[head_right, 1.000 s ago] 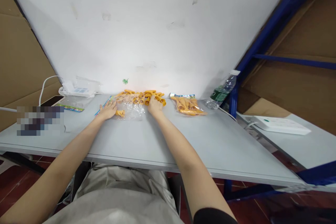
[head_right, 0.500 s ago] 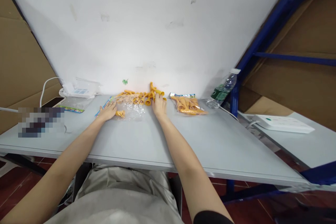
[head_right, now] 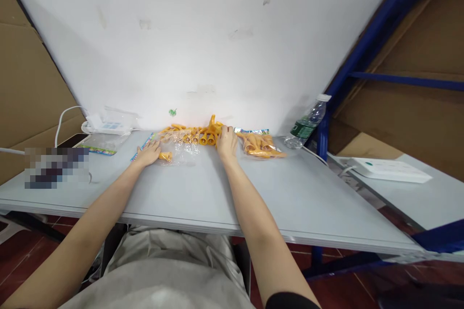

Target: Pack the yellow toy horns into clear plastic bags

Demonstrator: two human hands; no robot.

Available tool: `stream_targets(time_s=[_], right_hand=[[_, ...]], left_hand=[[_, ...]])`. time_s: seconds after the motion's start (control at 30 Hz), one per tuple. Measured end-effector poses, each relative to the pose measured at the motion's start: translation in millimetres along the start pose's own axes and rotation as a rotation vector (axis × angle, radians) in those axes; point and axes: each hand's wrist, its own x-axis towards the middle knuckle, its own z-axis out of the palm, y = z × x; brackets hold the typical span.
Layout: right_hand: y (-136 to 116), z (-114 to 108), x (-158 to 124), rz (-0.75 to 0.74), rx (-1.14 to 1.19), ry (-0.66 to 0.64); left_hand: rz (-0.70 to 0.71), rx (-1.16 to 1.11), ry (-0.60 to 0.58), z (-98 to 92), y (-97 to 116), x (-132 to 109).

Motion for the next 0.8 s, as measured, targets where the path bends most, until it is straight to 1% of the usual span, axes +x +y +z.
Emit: stream_targets(time_s=[0.17,0.23,0.27,0.3,0.37,0.47,0.53,0.6,0.67,0.8], right_hand=[[7.0,-2.1,4.6,0.134,0.297,0.118],[5.9,-5.2,6.7,0.16,0.406,0.117],[4.4,-7.5,7.7,0.167,0.466,0.096],[2.4,-10.3,8.5,0.169,0.533,0.062],[-2.3,-17.1,9.1,0.14,0.677,-0.046],[-8.8,-27.9,6.9,0.034,0.854,-0.294],[-12.1,-32.5,3.8,-0.035,0.913,-0.473],[-15.1,-33.1,0.0,-0.088,0.919,-0.592],[-18.1,-29.6,-4.0,-0.12,0.88,-0.648],[-23.5,-16.8,-11.3,-0.114,0.842,-0.667]], left_hand=[[0.006,0.027,-0.03,2.9,-13.4,7.3],[0.004,0.04,-0.047,2.2,-19.3,9.7],[0.002,0.044,-0.054,1.5,-21.9,10.5],[-0.001,0.048,-0.061,0.7,-24.1,10.9],[-0.004,0.055,-0.071,-1.2,-27.5,10.9],[-0.011,0.066,-0.076,-3.9,-30.7,9.2],[-0.02,0.066,-0.073,-5.1,-31.8,7.9],[-0.023,0.059,-0.072,-6.1,-32.2,6.7],[-0.017,0.049,-0.076,-7.1,-32.0,5.6],[0.002,0.031,-0.09,-8.7,-31.7,4.3]])
